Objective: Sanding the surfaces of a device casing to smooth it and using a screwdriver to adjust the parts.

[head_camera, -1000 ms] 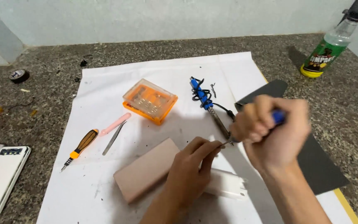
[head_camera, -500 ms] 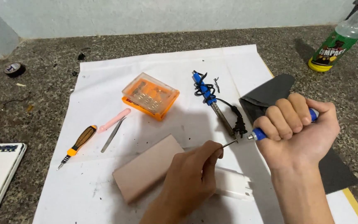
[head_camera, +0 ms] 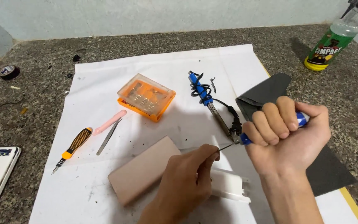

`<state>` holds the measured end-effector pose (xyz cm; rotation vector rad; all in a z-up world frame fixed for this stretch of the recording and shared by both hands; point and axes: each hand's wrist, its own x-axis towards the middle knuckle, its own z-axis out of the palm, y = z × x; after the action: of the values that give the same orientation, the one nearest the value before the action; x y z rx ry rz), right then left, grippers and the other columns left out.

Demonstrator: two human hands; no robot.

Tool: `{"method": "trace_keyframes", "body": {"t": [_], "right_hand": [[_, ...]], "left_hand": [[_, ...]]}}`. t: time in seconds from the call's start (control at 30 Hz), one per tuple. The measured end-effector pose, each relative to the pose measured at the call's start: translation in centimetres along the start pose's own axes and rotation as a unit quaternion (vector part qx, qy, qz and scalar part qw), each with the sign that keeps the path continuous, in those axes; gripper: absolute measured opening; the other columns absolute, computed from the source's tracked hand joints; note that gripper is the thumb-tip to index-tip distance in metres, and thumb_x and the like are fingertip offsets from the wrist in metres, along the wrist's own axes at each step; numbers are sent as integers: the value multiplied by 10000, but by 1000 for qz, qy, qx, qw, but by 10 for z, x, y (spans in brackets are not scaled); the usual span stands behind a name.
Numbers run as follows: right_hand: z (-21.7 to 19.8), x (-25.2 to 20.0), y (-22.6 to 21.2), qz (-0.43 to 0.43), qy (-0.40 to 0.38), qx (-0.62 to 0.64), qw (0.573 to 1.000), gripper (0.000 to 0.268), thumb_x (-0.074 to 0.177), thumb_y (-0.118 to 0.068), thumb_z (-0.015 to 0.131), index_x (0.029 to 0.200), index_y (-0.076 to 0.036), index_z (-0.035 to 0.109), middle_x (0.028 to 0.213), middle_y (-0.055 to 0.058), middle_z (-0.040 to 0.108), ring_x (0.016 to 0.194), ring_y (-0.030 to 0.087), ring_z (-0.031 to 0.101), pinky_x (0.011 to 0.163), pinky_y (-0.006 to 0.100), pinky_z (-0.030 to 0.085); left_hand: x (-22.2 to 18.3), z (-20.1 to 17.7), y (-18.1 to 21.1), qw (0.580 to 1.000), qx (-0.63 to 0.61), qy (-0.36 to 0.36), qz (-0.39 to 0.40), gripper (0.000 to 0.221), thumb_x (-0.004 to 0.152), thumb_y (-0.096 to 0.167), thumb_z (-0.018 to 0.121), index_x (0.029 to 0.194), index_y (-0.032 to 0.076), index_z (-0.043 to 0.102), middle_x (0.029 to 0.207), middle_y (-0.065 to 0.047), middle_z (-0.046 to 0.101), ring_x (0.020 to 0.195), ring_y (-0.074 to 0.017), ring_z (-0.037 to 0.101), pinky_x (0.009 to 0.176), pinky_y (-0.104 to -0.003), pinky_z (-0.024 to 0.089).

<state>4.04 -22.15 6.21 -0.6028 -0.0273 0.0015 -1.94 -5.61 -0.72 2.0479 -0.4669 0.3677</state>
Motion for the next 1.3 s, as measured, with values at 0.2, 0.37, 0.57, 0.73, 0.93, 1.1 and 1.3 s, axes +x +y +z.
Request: {"method": "trace_keyframes", "body": {"t": [0.2, 0.37, 0.57, 0.73, 0.93, 1.1, 1.3], "right_hand": [[5, -6, 10, 24, -43, -27, 998, 313, 740, -351, 471, 512, -215, 304, 448, -81, 165, 385, 77, 98, 379, 275, 56], [26, -16, 7, 2, -81, -81, 993, 321, 735, -368, 451, 484, -200, 341, 412, -68, 210, 375, 85, 95, 372, 302, 49], [23, -7, 28, -8, -125, -179, 976, 350, 762, -317, 426, 512, -110, 294, 448, 37, 174, 418, 142, 115, 416, 351, 102], [22, 6, 34, 50, -114, -253, 960, 332, 705, -297, 424, 491, -118, 244, 444, 25, 142, 456, 144, 83, 436, 352, 102], [29, 23, 43, 123, -120, -252, 952, 314, 738, -253, 395, 492, -122, 250, 428, 36, 162, 431, 147, 80, 402, 341, 71], [29, 24, 45, 132, -148, -257, 946, 367, 753, -340, 395, 500, -128, 233, 439, 23, 142, 444, 148, 64, 412, 350, 74], [30, 18, 46, 106, -124, -256, 953, 392, 716, -392, 408, 485, -139, 219, 424, 10, 117, 439, 135, 26, 405, 342, 37]], "left_hand": [[-1, -1, -2, 1000, -14, 3, 0, 177, 921, -31, 518, 971, 98, 630, 778, -32, 707, 536, -203, 650, 517, -308, 506], [3, 6, -11, 997, -50, 37, 53, 189, 893, -63, 526, 972, 65, 639, 824, -48, 723, 662, -219, 654, 608, -307, 527], [7, 15, -32, 992, 101, 26, 76, 207, 888, -7, 588, 946, 166, 686, 793, 80, 726, 686, -192, 625, 799, -355, 411], [9, 11, -23, 993, 19, -43, -109, 140, 980, 115, 555, 960, 150, 689, 882, -19, 803, 712, -264, 714, 636, -369, 498], [7, 16, -33, 992, -68, 40, -98, 241, 913, -16, 522, 984, 78, 732, 914, -85, 827, 879, -176, 820, 778, -274, 621], [4, 18, -34, 990, -79, 55, -105, 214, 923, -2, 551, 973, 70, 746, 833, -60, 780, 724, -164, 742, 706, -289, 584], [1, 23, -36, 989, -95, 58, -98, 211, 931, -32, 544, 968, 72, 724, 845, -81, 750, 687, -171, 689, 582, -312, 644]]}}
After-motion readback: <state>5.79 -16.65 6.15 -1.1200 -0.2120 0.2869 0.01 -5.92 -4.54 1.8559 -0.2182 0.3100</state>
